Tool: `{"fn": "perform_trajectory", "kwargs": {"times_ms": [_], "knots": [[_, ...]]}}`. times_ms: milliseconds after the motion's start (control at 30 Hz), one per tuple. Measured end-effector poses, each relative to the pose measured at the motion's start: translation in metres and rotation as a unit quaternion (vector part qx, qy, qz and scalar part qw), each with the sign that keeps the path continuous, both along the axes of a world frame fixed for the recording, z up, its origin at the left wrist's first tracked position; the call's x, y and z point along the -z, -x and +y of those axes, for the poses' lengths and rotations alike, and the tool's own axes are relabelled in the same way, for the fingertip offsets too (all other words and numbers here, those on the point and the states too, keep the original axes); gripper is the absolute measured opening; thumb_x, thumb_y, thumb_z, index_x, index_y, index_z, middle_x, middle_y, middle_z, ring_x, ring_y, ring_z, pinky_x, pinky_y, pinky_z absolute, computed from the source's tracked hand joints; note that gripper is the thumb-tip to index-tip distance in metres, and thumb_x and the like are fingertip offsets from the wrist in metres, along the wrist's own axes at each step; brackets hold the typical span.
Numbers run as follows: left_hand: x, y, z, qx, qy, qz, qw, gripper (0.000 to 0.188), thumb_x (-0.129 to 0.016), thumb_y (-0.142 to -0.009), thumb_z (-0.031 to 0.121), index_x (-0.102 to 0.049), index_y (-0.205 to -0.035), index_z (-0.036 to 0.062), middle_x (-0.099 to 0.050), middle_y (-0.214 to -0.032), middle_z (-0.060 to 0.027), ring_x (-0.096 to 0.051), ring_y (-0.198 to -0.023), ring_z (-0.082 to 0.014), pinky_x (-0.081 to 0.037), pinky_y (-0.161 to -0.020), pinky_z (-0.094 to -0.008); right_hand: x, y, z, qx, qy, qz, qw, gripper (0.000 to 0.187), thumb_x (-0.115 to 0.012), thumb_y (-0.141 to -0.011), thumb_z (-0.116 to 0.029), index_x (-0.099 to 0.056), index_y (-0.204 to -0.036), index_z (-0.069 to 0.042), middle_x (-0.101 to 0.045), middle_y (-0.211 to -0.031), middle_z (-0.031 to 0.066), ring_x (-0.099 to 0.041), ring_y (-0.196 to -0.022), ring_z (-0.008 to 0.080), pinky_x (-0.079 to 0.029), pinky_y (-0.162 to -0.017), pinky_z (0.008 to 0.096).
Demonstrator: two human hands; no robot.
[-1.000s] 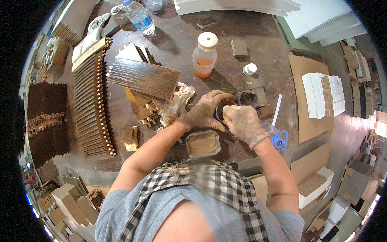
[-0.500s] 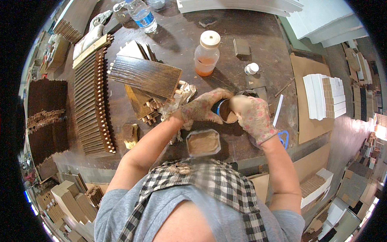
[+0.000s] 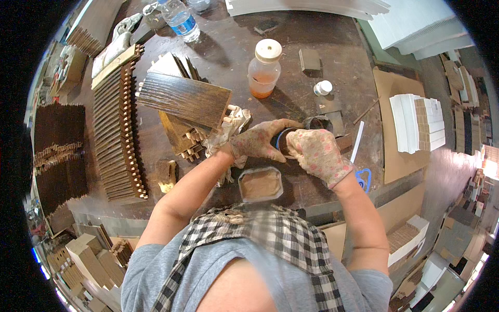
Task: The person stirs a dark liquid in a cup using a stick, adds water from a bottle, and then uses a sponge to apply the mixture to a stack of wooden slats.
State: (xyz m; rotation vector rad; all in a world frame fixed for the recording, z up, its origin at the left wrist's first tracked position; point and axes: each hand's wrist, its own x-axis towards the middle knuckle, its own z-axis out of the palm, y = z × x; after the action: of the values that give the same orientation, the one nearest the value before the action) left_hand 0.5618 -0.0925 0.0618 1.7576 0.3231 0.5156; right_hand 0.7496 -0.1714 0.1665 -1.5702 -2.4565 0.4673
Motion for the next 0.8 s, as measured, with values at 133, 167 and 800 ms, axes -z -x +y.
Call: {"fn": "perform_trajectory", "kwargs": {"times_ms": [133,167,800], "knots": [[-0.004,-0.003,-0.008,-0.055,-0.102,0.007,0.993,0.095,-0.095,-0.061,0.033,-0.049,-0.138,0.0013,-0.053,-0.136,-0.0205,-0.053,-0.128,-0.0382,-0.045,-0.107,-0.0439,0.006,-0.007,0.000,0.069,-0.044,0.014,0.997,0.007,-0.067,-0.085,-0.012,-0.062,-0.081,-0.008,-0.065,-0.075,0.0105,-0.067,-0.072,0.0303,-0.053,-0.066,0.0400],[-0.007,-0.003,-0.015,-0.071,-0.092,0.020,0.993,0.094,-0.095,-0.061,0.032,-0.050,-0.137,0.0009,-0.054,-0.135,-0.0207,-0.054,-0.127,-0.0385,-0.046,-0.107,-0.0440,0.003,-0.006,-0.003,0.081,-0.029,0.047,0.995,0.007,-0.067,-0.085,-0.011,-0.062,-0.081,-0.008,-0.065,-0.076,0.0107,-0.067,-0.072,0.0304,-0.053,-0.065,0.0401],[-0.013,-0.003,-0.024,-0.122,-0.121,0.050,0.984,0.096,-0.093,-0.062,0.036,-0.047,-0.140,0.0032,-0.057,-0.131,-0.0218,-0.058,-0.121,-0.0422,-0.050,-0.099,-0.0479,0.016,0.003,-0.010,0.065,0.014,0.027,0.997,0.009,-0.069,-0.085,-0.012,-0.066,-0.083,-0.003,-0.068,-0.078,0.0131,-0.069,-0.073,0.0309,-0.054,-0.065,0.0389]]}}
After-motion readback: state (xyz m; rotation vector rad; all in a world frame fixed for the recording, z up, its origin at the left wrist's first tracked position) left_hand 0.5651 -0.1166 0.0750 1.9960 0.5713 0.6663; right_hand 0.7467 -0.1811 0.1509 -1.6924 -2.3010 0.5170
